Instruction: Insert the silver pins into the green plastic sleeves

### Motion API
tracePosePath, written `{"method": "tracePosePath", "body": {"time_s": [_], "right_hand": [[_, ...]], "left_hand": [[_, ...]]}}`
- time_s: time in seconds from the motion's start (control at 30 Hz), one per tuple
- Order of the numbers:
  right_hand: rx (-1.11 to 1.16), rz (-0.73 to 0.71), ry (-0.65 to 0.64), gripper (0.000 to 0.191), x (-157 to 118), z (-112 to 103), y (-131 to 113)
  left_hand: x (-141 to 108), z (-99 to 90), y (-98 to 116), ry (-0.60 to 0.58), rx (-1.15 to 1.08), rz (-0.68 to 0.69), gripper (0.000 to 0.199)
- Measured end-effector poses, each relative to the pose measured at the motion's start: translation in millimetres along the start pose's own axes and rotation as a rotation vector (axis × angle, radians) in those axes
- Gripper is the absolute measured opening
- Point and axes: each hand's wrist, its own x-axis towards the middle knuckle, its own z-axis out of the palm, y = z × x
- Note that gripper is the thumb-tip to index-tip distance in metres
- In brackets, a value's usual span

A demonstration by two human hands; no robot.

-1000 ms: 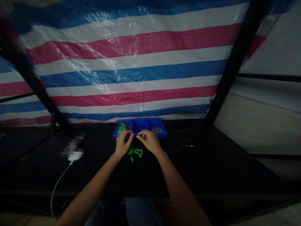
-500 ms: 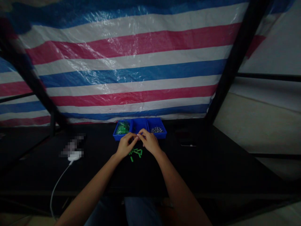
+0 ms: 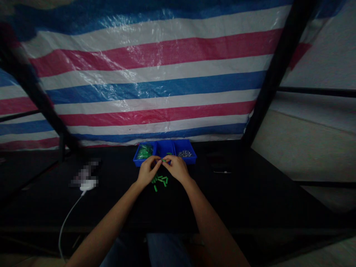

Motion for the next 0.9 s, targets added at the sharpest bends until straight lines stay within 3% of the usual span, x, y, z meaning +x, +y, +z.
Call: {"method": "tracePosePath", "body": {"time_s": [0.9], "right_hand": [[-0.045,-0.066,0.082,0.020,0.5,-6.7,-9.9]], "left_hand": [[1.1,-1.5,-0.4,-0.029,-0.029,0.026,0.025]]}}
